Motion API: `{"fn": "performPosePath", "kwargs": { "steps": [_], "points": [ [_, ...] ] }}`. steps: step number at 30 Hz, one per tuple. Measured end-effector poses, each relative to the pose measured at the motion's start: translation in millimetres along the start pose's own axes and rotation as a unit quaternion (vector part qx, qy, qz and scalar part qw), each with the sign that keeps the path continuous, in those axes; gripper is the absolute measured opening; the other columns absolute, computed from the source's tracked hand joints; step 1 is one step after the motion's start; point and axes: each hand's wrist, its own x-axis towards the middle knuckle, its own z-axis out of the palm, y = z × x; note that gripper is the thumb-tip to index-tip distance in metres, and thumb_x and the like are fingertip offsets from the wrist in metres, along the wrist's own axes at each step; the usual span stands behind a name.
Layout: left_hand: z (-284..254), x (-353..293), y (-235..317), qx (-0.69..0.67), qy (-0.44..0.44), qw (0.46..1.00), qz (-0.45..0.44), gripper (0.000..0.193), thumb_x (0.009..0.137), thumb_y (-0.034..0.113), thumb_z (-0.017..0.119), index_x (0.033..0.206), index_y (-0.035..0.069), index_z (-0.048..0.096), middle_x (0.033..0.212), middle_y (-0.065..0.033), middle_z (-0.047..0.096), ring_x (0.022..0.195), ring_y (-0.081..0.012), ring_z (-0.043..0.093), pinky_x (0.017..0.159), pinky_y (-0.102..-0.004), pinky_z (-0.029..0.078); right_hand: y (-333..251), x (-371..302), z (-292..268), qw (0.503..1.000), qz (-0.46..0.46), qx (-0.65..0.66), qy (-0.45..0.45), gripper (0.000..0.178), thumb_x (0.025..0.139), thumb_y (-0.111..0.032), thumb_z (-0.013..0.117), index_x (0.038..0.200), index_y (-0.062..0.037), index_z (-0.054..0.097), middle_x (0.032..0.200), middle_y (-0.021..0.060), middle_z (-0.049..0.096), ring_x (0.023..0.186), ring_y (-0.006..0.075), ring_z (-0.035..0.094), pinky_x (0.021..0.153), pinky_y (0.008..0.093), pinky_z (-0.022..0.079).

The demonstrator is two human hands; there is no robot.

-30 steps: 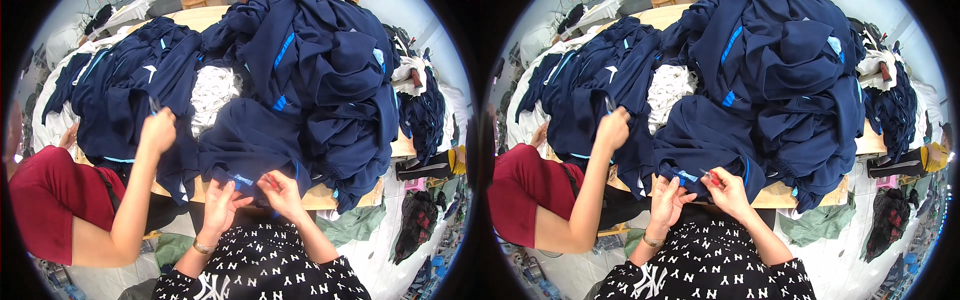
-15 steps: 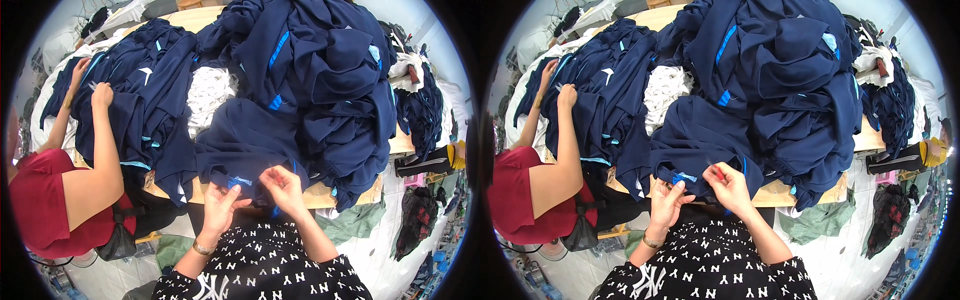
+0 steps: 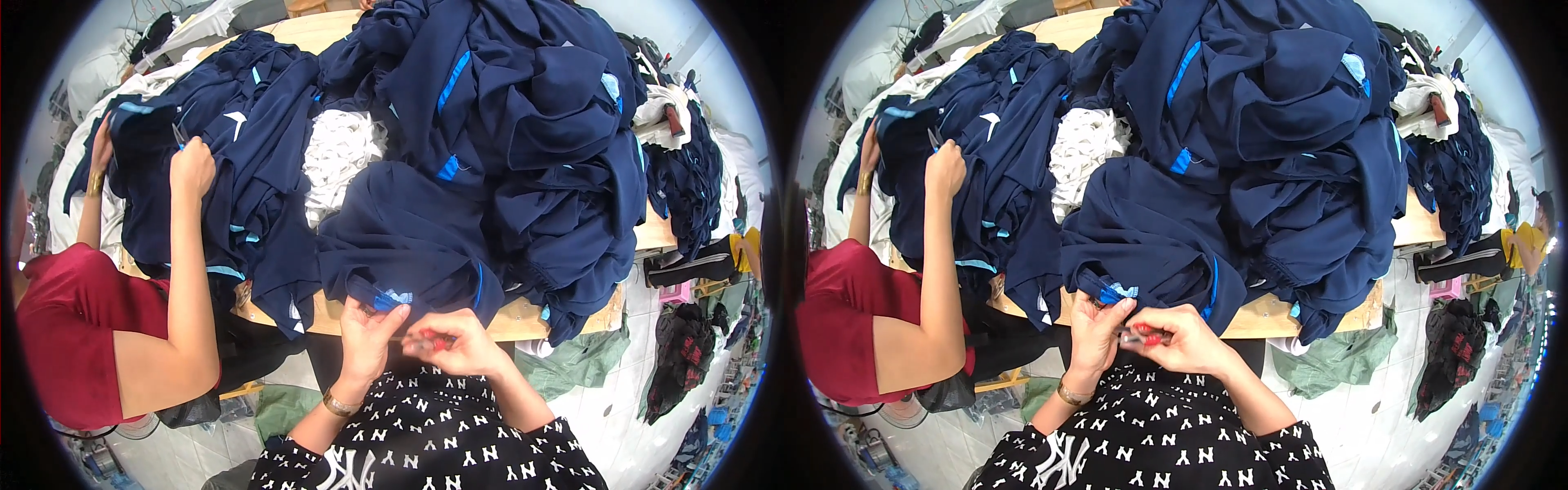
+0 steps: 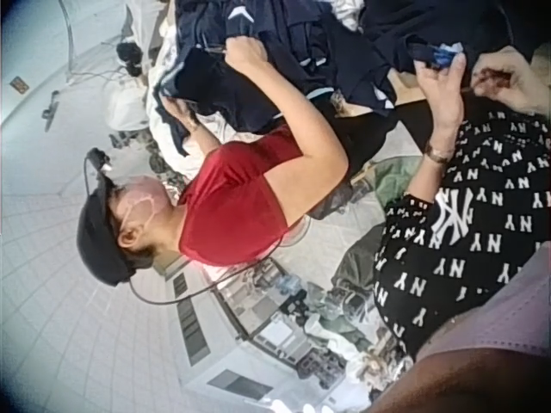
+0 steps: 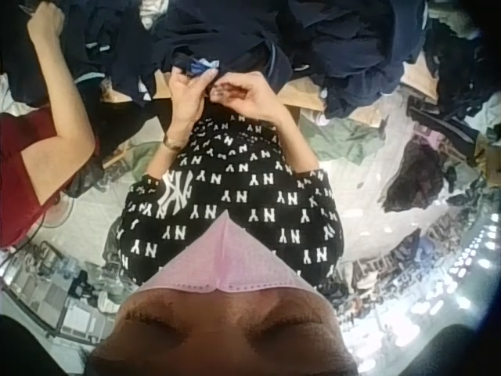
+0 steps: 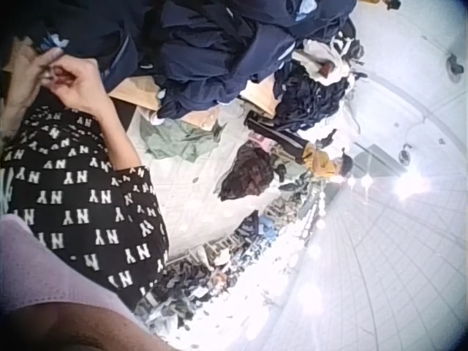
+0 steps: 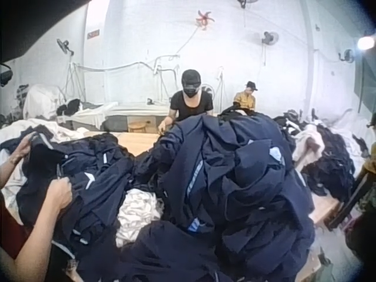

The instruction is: Trimming loose threads and inspecting blue athletic garments at a textile manufacturing facility.

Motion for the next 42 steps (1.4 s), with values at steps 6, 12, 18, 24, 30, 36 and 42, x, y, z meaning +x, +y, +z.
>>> {"fn": "performPosePath", "kwargs": {
  "steps": [6, 12, 18, 24, 30, 36, 42],
  "points": [
    [1, 0, 5, -0.074, 0.011, 0.996, -0.042, 0.029, 0.083, -0.006, 0.059, 0.107, 0.004, 0.046, 0.102, -0.0083, 0.059, 0.092, -0.0153, 0.060, 0.084, -0.0314, 0.052, 30, -2, -7, 0.986, 0.011, -0.016, 0.167, 0.017, 0.083, -0.015, 0.061, 0.085, 0.0007, 0.055, 0.062, 0.0054, 0.054, 0.054, 0.0119, 0.051, 0.052, 0.0250, 0.040],
    [-2, 0, 10, -0.117, 0.005, 0.991, -0.067, 0.025, 0.087, -0.001, 0.054, 0.109, 0.004, 0.046, 0.105, -0.0086, 0.058, 0.095, -0.0167, 0.059, 0.085, -0.0334, 0.052, 42, 1, 0, 0.946, -0.042, -0.264, 0.184, 0.030, 0.081, -0.029, 0.066, 0.077, -0.0023, 0.054, 0.063, 0.0102, 0.056, 0.054, 0.0261, 0.057, 0.046, 0.0325, 0.042],
    [-3, -1, 10, -0.115, -0.002, 0.991, -0.073, 0.029, 0.086, -0.002, 0.052, 0.113, 0.004, 0.044, 0.109, -0.0097, 0.057, 0.098, -0.0178, 0.058, 0.086, -0.0353, 0.051, 44, 3, 2, 0.928, -0.082, -0.311, 0.189, 0.030, 0.079, -0.030, 0.067, 0.074, -0.0044, 0.053, 0.064, 0.0081, 0.056, 0.054, 0.0255, 0.057, 0.045, 0.0325, 0.042],
    [2, -3, 9, -0.079, -0.003, 0.995, -0.060, 0.025, 0.087, -0.001, 0.051, 0.111, 0.004, 0.045, 0.102, -0.0068, 0.058, 0.094, -0.0165, 0.060, 0.086, -0.0352, 0.052, 46, 4, 2, 0.931, -0.088, -0.306, 0.179, 0.029, 0.079, -0.029, 0.067, 0.073, -0.0046, 0.053, 0.063, 0.0080, 0.056, 0.053, 0.0256, 0.057, 0.045, 0.0328, 0.042],
    [0, -3, 7, -0.041, -0.020, 0.998, -0.033, 0.026, 0.087, -0.002, 0.050, 0.111, 0.004, 0.044, 0.101, -0.0074, 0.058, 0.095, -0.0163, 0.059, 0.087, -0.0366, 0.052, 48, 5, 4, 0.938, -0.071, -0.269, 0.205, 0.026, 0.079, -0.025, 0.068, 0.074, -0.0042, 0.052, 0.061, 0.0088, 0.054, 0.052, 0.0255, 0.057, 0.046, 0.0323, 0.043],
    [3, -2, 4, -0.071, -0.030, 0.995, -0.058, 0.020, 0.090, 0.001, 0.048, 0.110, 0.002, 0.045, 0.105, -0.0103, 0.058, 0.094, -0.0200, 0.061, 0.087, -0.0395, 0.052, 47, 6, 8, 0.942, -0.096, -0.220, 0.234, 0.047, 0.061, -0.026, 0.082, 0.081, -0.0046, 0.045, 0.078, 0.0096, 0.049, 0.067, 0.0252, 0.049, 0.059, 0.0327, 0.040],
    [-3, -1, 6, 0.057, -0.022, 0.997, -0.056, 0.010, 0.093, 0.012, 0.049, 0.085, 0.006, 0.048, 0.084, -0.0015, 0.055, 0.078, -0.0079, 0.056, 0.071, -0.0250, 0.050, 45, 18, 8, 0.920, -0.205, -0.255, 0.216, 0.030, 0.060, -0.001, 0.068, 0.083, -0.0042, 0.050, 0.090, 0.0124, 0.056, 0.080, 0.0312, 0.055, 0.069, 0.0378, 0.044]
  ]
}}
